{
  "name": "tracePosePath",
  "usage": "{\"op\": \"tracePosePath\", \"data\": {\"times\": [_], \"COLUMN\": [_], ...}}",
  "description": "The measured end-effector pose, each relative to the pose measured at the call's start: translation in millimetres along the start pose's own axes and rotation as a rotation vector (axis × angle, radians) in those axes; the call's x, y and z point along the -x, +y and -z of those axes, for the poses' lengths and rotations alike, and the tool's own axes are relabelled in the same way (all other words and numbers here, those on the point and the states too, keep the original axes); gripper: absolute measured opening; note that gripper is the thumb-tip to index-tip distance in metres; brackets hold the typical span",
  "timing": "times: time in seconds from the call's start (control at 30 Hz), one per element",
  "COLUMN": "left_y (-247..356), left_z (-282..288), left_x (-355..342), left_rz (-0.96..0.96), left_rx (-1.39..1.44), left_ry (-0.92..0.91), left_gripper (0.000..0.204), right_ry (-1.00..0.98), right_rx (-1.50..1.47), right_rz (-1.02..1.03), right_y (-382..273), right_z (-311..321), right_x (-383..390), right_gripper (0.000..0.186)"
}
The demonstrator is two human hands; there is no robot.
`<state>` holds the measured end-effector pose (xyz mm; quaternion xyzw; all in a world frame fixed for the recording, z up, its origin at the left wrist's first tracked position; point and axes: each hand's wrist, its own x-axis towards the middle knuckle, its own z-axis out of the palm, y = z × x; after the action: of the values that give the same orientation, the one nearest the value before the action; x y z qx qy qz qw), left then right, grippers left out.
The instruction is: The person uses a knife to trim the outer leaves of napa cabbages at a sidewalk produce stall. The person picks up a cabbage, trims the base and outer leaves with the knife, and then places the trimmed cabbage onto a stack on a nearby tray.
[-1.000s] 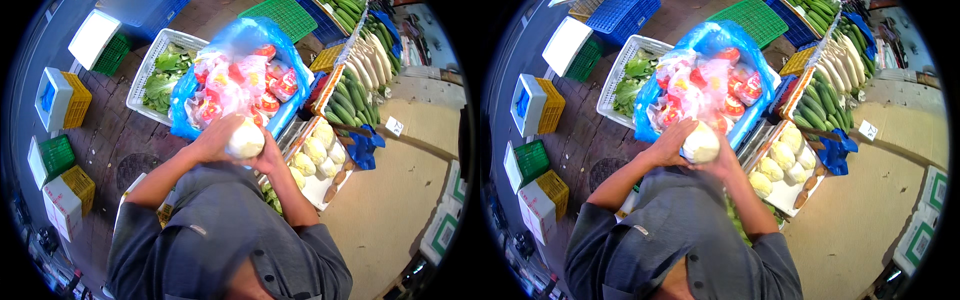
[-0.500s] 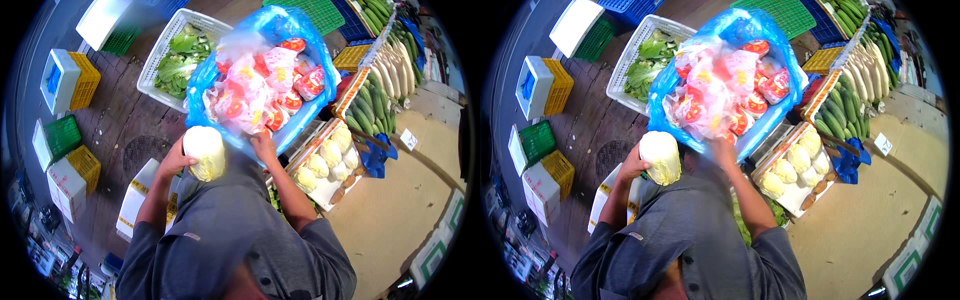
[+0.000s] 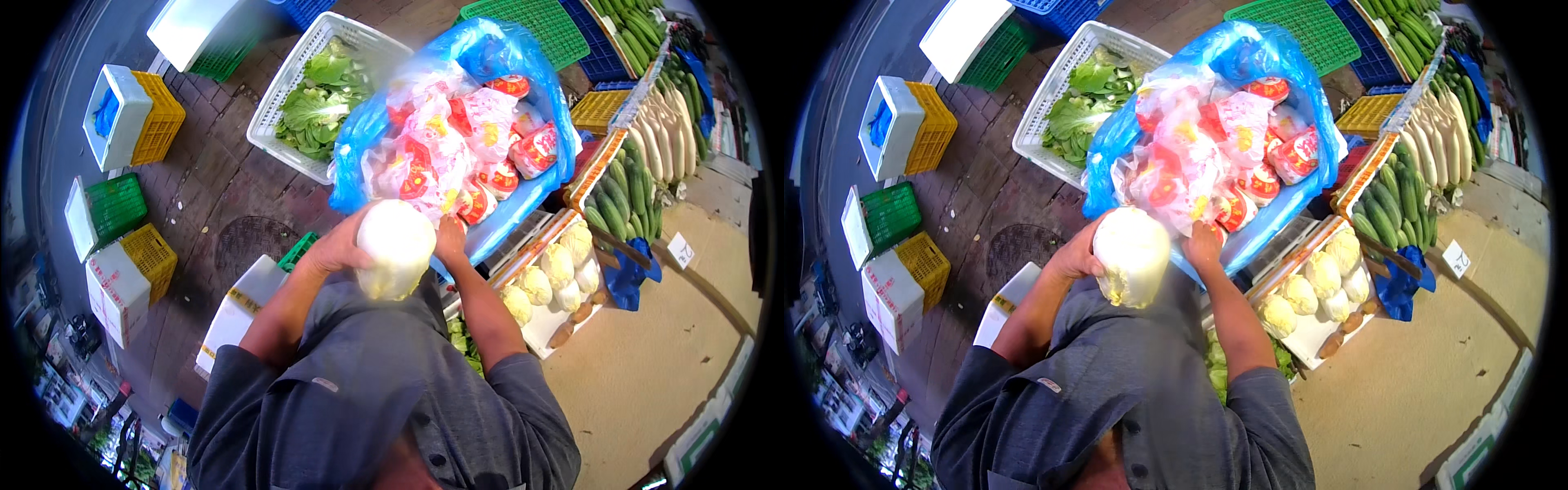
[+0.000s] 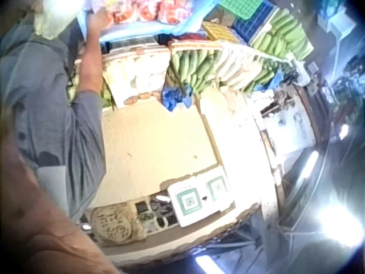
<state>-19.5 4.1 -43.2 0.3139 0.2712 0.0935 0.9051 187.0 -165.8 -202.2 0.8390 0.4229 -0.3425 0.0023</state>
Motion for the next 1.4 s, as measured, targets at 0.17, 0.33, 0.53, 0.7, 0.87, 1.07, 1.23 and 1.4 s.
{"op": "tracePosePath", "data": {"times": [0.17, 0.33, 0.53, 0.7, 0.87, 1.07, 1.23, 1.4], "left_y": [14, 23, 30, 32, 32, 27, 34, 29], "left_z": [4, 11, 5, 2, 3, 5, -9, -6], "left_x": [0, 4, 3, 0, 0, -4, -6, -7], "left_rz": [-0.005, -0.032, -0.033, -0.013, -0.011, -0.021, 0.018, 0.041], "left_rx": [0.001, -0.087, -0.175, -0.157, -0.134, -0.138, -0.103, -0.126], "left_ry": [-0.047, -0.065, -0.064, -0.063, -0.057, -0.079, -0.148, -0.165], "left_gripper": [0.104, 0.101, 0.098, 0.098, 0.098, 0.098, 0.1, 0.102], "right_ry": [-0.063, -0.039, -0.173, -0.61, -0.47, -0.07, 0.232, 0.201], "right_rx": [-0.205, -0.505, -1.665, -2.183, -1.298, -0.59, -0.276, -0.22], "right_rz": [0.136, 0.031, -0.247, -0.228, -0.118, 0.252, 0.684, 0.775], "right_y": [22, 37, 42, 17, -4, -35, -69, -78], "right_z": [38, 97, 104, 111, 150, 193, 200, 212], "right_x": [20, 56, 102, 112, 136, 134, 97, 86], "right_gripper": [0.034, 0.044, 0.056, 0.04, 0.029, 0.02, 0.023, 0.022]}}
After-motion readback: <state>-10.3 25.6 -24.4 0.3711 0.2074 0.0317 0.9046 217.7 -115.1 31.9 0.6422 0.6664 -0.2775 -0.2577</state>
